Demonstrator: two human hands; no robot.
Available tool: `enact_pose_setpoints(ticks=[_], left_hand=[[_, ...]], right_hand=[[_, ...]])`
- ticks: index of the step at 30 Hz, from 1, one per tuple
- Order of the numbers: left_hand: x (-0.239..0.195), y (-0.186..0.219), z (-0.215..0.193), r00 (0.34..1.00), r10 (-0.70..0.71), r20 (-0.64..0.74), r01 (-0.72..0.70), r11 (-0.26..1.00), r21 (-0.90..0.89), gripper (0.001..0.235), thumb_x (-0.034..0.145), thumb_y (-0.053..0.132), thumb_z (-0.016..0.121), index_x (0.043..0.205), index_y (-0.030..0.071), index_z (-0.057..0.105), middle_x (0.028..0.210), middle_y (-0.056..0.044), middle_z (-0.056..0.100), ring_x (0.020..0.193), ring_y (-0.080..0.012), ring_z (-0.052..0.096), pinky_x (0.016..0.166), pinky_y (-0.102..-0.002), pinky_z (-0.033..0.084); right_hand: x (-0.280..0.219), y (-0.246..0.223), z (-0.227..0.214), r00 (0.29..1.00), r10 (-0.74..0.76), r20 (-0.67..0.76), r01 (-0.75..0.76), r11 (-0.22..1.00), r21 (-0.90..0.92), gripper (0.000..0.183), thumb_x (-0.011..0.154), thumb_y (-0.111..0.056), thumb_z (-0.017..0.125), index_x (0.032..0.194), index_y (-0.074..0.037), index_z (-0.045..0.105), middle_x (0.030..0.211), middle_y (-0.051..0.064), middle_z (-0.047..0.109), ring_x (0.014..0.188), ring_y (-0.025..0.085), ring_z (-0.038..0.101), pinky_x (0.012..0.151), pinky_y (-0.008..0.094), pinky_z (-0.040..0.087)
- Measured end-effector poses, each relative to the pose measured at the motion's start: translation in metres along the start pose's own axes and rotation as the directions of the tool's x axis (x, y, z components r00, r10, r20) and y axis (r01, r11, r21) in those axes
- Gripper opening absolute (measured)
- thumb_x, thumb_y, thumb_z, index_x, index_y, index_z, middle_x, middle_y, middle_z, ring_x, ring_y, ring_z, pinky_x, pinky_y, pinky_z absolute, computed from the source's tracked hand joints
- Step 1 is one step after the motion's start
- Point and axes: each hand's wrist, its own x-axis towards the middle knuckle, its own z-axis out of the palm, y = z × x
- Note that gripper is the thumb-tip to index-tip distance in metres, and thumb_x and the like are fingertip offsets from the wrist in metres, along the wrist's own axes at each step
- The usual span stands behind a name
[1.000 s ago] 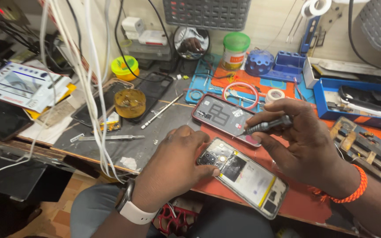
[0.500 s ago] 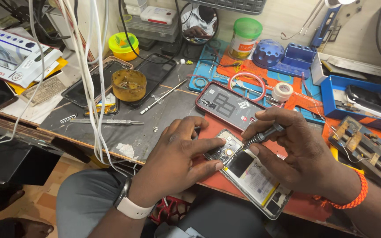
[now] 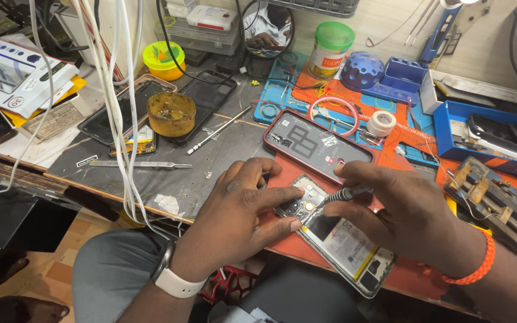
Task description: The person uses a soldering iron to work on the internal components of a disassembled smartphone. They repeatedly touch the tip of the soldering iron to various points on the phone's motherboard and camera module area. The person also briefly handles a separate circular electronic component.
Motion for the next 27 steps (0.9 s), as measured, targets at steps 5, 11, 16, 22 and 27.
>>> enact_pose_setpoints(ticks=[5, 11, 16, 22, 27], left_hand=[[0.001, 0.000, -0.001, 1.000, 0.002, 0.001, -0.002, 1.000, 0.003, 0.044, 0.078, 0.042, 0.082, 0.115, 0.018, 0.079, 0.125, -0.015, 0.061, 0.118, -0.0346, 0.056, 0.100, -0.046, 0.045], [-0.001, -0.001, -0.001, 0.999, 0.022, -0.025, -0.023, 0.999, -0.023, 0.044, 0.077, 0.041, 0.083, 0.115, 0.018, 0.079, 0.126, -0.015, 0.061, 0.118, -0.0344, 0.057, 0.101, -0.045, 0.046], [-0.001, -0.002, 0.001, 0.999, 0.013, -0.036, -0.013, 1.000, -0.021, 0.045, 0.076, 0.041, 0.083, 0.114, 0.017, 0.079, 0.125, -0.015, 0.061, 0.119, -0.0346, 0.056, 0.100, -0.045, 0.046], [-0.003, -0.003, 0.003, 0.999, 0.022, -0.045, -0.022, 1.000, -0.011, 0.044, 0.077, 0.042, 0.083, 0.114, 0.019, 0.080, 0.123, -0.013, 0.062, 0.119, -0.0348, 0.056, 0.101, -0.046, 0.045], [-0.003, -0.005, 0.003, 0.998, 0.043, -0.048, -0.043, 0.999, -0.001, 0.042, 0.081, 0.044, 0.080, 0.115, 0.020, 0.080, 0.122, -0.013, 0.062, 0.118, -0.0341, 0.056, 0.101, -0.045, 0.046]], right_hand=[[0.006, -0.012, -0.016, 0.997, -0.070, 0.043, 0.048, 0.919, 0.391, 0.054, 0.091, -0.016, 0.070, 0.139, -0.003, 0.047, 0.111, 0.007, 0.077, 0.099, 0.017, 0.079, 0.079, 0.029, 0.063], [0.008, -0.015, -0.011, 0.991, -0.135, -0.009, 0.133, 0.966, 0.220, 0.050, 0.088, -0.019, 0.080, 0.130, -0.004, 0.057, 0.113, 0.007, 0.076, 0.097, 0.019, 0.079, 0.081, 0.032, 0.062], [0.008, -0.015, -0.013, 0.989, -0.101, 0.108, 0.072, 0.968, 0.242, 0.045, 0.092, -0.019, 0.072, 0.132, -0.008, 0.055, 0.113, 0.005, 0.077, 0.099, 0.018, 0.081, 0.084, 0.031, 0.065], [0.020, -0.025, -0.018, 0.978, -0.202, 0.048, 0.175, 0.924, 0.340, 0.046, 0.092, -0.010, 0.069, 0.132, -0.004, 0.048, 0.117, 0.012, 0.074, 0.103, 0.022, 0.076, 0.085, 0.033, 0.062], [0.026, -0.033, -0.021, 0.912, 0.323, 0.254, -0.344, 0.938, 0.043, 0.056, 0.087, -0.029, 0.082, 0.135, -0.016, 0.057, 0.096, 0.003, 0.081, 0.090, 0.015, 0.082, 0.079, 0.030, 0.064]])
